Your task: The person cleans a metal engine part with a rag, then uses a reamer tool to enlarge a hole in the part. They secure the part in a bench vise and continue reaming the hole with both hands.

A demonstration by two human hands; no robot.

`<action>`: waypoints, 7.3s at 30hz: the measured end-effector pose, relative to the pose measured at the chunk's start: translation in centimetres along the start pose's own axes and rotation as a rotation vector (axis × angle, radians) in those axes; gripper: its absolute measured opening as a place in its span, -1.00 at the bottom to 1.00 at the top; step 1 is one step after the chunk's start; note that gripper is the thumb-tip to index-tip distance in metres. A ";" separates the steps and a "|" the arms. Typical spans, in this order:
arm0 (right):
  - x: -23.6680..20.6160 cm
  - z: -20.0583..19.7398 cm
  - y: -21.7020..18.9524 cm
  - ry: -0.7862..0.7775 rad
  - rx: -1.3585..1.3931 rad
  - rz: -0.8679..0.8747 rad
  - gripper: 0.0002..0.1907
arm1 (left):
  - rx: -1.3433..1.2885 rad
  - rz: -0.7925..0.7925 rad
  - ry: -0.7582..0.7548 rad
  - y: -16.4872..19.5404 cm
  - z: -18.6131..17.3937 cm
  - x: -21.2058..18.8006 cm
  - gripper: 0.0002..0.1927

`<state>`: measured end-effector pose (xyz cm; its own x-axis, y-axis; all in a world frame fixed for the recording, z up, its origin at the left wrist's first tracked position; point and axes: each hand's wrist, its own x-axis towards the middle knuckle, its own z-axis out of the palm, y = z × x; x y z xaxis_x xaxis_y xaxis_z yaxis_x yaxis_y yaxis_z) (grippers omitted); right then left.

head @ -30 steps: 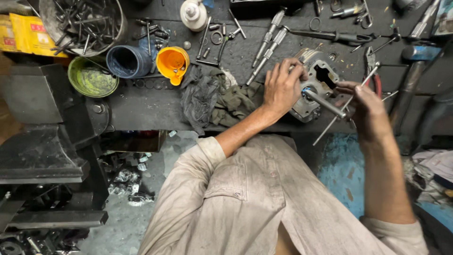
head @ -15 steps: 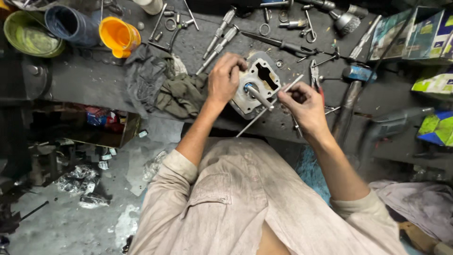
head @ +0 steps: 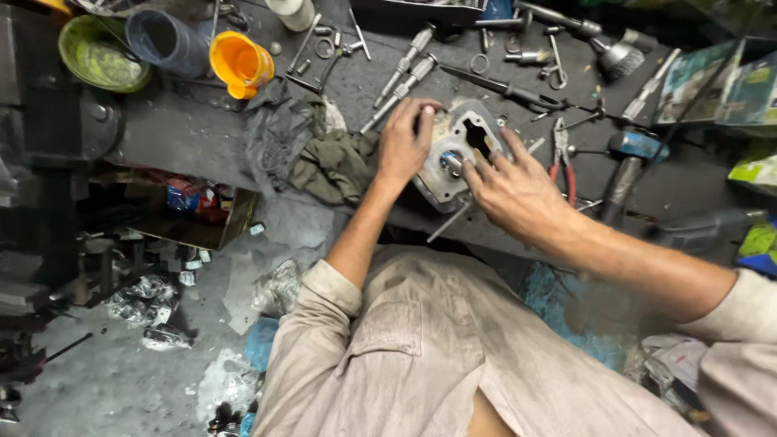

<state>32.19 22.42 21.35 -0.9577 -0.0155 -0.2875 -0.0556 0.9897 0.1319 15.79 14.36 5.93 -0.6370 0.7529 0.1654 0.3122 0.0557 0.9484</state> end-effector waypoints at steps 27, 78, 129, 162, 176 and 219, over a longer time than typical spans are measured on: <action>1.4 2.7 -4.7 0.024 1.926 1.243 -0.53 | -0.045 -0.069 -0.078 1.1 -0.3 -0.6 -0.85; 0.2 2.3 -1.9 -0.424 0.201 0.200 -0.48 | 0.105 -0.123 -0.156 2.4 1.9 -0.9 -0.82; -2.6 -3.4 -0.5 0.394 0.588 0.742 -0.35 | 0.245 -0.072 -0.119 2.7 2.6 -0.9 -0.88; -2.2 -2.7 0.1 0.129 0.284 0.396 -0.18 | 0.240 -0.060 -0.125 2.7 2.9 -0.9 -0.85; -2.9 2.8 -1.8 -0.561 0.854 0.690 -0.14 | 0.143 -0.177 -0.147 4.0 2.8 -2.3 -0.85; -4.5 -2.6 -1.2 0.419 0.875 1.010 -0.51 | 0.156 -0.071 -0.129 3.2 3.8 -2.1 -0.88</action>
<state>35.86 20.90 24.92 -0.4988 0.8606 -0.1032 0.7427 0.3630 -0.5626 20.82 15.41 7.62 -0.5693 0.8204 0.0540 0.3814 0.2053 0.9013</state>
